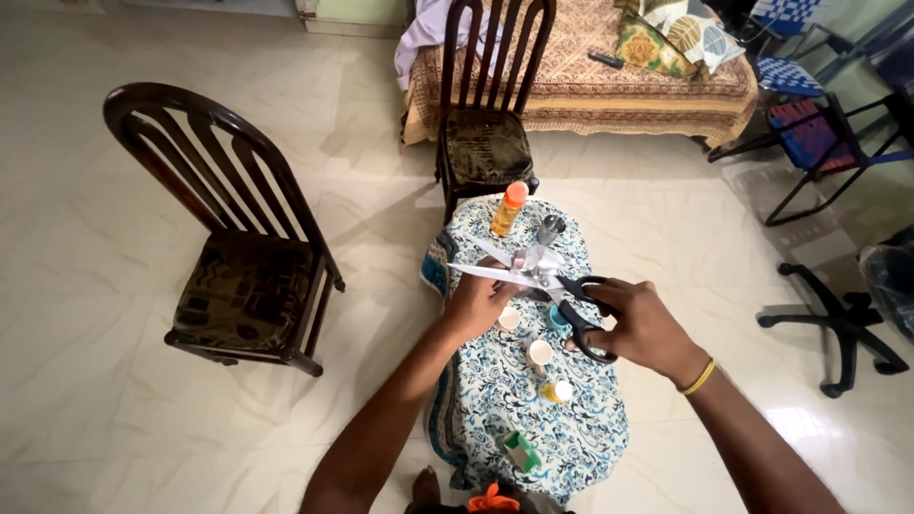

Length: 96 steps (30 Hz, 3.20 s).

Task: Recorder gathers tea and vitamin supplements and brings them to a table to prepare.

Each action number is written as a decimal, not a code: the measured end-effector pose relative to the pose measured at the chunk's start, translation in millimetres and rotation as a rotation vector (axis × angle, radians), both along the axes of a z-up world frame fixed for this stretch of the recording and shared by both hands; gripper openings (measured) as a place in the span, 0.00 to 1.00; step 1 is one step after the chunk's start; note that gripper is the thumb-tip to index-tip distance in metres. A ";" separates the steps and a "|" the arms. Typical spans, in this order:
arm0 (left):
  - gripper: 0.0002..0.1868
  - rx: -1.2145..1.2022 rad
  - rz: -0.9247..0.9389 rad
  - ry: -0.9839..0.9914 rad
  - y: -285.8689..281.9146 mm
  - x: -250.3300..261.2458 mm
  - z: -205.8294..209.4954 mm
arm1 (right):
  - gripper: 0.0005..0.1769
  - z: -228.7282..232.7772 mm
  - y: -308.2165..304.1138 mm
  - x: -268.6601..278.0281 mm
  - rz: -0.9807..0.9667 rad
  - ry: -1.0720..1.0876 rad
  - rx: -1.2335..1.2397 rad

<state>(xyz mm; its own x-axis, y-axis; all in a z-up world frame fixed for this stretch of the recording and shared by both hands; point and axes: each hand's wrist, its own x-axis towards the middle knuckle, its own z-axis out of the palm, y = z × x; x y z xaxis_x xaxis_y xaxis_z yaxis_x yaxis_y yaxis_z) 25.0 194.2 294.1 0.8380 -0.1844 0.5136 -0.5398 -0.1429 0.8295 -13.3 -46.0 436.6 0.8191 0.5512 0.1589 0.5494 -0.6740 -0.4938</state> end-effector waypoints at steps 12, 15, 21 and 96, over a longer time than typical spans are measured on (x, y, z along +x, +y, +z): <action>0.15 -0.092 0.016 -0.004 -6.5 -24.0 24.8 | 0.34 -24.2 -26.3 -10.9 -0.351 0.098 0.158; 0.18 -0.117 0.008 -0.078 -5.2 -31.3 31.3 | 0.31 -58.8 -53.6 -10.7 -0.504 0.195 0.398; 0.23 -0.084 0.006 -0.152 -8.9 -43.1 26.9 | 0.25 -106.3 -75.4 -29.6 -0.694 0.286 0.447; 0.32 0.059 0.034 -0.080 -81.6 -13.1 -24.3 | 0.13 -29.8 -23.1 19.3 -0.029 -0.450 -0.060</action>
<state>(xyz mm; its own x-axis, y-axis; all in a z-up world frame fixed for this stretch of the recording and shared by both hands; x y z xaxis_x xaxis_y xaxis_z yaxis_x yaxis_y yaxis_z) 11.9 112.6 269.8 0.8014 -0.1880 0.5679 -0.5976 -0.2099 0.7738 6.0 -69.1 406.7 0.6915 0.5480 0.4707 0.6805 -0.7128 -0.1700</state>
